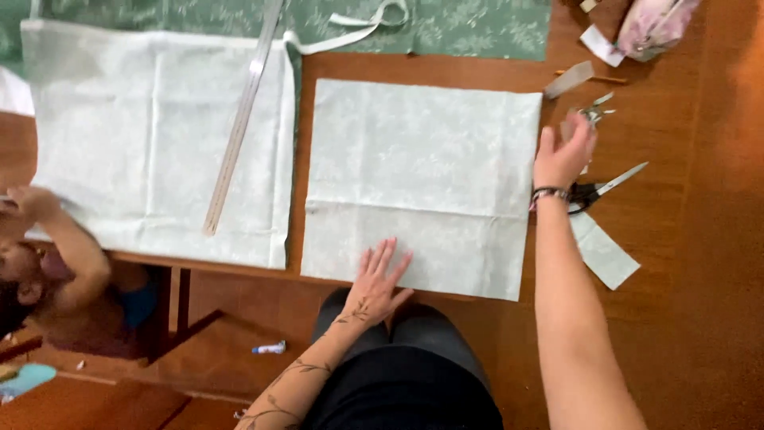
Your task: A person folds a piece of white fabric on a work table and then inspects a patterned fabric bag.
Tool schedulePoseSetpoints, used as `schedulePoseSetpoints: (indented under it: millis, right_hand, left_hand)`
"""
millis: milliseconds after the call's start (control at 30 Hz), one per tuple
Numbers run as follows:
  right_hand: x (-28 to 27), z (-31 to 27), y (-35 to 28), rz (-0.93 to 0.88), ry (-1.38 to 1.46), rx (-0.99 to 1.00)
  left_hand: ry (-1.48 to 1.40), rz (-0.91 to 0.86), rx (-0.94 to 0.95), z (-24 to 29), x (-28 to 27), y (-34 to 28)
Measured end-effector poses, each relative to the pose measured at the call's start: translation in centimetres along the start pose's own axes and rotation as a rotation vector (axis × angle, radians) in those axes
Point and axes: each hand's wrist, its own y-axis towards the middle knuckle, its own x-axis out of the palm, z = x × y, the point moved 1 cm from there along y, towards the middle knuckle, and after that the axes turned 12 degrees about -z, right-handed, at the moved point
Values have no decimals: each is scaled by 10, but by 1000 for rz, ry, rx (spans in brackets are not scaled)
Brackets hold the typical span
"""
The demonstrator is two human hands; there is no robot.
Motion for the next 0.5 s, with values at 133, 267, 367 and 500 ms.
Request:
schedulePoseSetpoints:
  millis: [133,267,367,500]
  right_hand:
    - [-32,-43,61,-302,-217,38]
    - [-28,-37,86,-449,-225,62]
    - [-27,-38,66,-254,-205,-12]
    - [-24,-73,-16,-266,23,-136]
  left_hand:
    - [404,-16,12,-4,14,18]
    - [344,-49,7,-11,8,35]
    - [261,-99,-6,-11,-6,47]
    - [-226,-137,-259,0,-27,68]
